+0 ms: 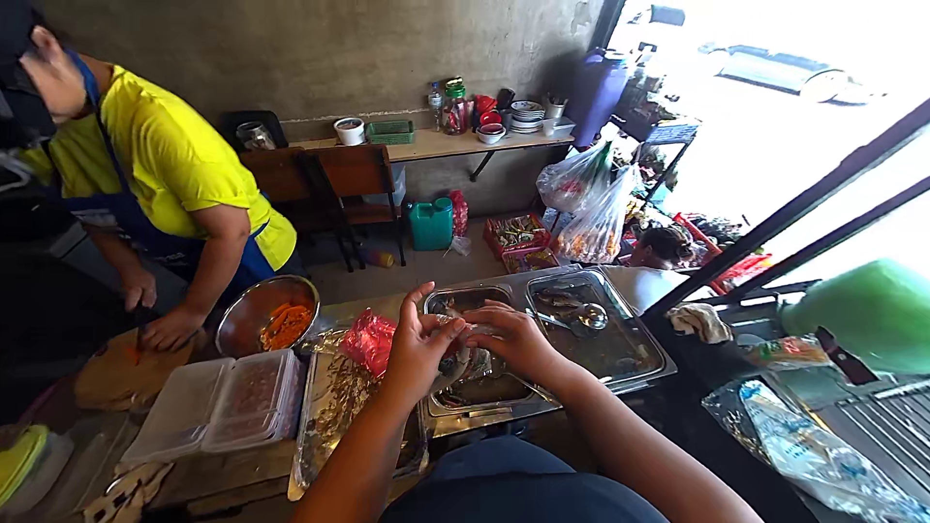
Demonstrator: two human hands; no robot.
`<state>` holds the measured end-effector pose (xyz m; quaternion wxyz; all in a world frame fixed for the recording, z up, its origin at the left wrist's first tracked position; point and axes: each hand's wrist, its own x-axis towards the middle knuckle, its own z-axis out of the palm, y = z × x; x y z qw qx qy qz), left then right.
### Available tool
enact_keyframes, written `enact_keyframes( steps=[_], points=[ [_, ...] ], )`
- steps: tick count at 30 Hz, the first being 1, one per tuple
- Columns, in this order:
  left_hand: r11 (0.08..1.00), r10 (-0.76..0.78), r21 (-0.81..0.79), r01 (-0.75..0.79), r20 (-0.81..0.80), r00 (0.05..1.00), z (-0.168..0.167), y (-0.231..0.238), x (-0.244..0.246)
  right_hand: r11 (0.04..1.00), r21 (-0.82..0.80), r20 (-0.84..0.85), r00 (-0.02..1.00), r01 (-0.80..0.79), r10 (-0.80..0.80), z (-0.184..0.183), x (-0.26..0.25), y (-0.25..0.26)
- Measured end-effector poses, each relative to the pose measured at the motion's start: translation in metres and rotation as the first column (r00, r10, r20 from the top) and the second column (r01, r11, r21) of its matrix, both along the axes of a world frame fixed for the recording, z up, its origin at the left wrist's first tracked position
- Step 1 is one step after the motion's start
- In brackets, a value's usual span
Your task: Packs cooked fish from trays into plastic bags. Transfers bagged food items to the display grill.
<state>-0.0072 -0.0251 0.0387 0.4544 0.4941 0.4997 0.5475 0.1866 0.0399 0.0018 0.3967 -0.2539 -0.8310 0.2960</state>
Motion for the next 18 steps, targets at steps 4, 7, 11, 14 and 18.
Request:
enact_keyframes(
  steps=[4,7,11,14,18],
  points=[
    [0.991,-0.070,0.107,0.081,-0.103,0.992,-0.013,0.000,-0.002,0.972,-0.223,-0.069,0.994,0.067,-0.084,0.008,0.008,-0.024],
    [0.984,-0.044,0.153,0.096,-0.316,0.948,-0.020,0.010,-0.012,0.929,-0.338,-0.070,0.980,0.150,-0.184,0.012,0.021,-0.040],
    [0.918,0.045,0.326,0.224,-0.649,0.759,-0.019,0.021,-0.004,0.875,-0.362,0.025,0.942,0.320,-0.334,0.007,0.047,-0.061],
    [0.802,-0.107,0.316,0.507,-0.759,0.642,-0.010,0.014,0.037,0.851,-0.335,0.041,0.908,0.405,-0.416,0.003,0.068,-0.078],
    [0.700,-0.118,0.316,0.641,-0.833,0.540,-0.016,0.014,0.094,0.858,-0.275,0.021,0.895,0.434,-0.446,0.007,0.106,-0.095]
  ],
)
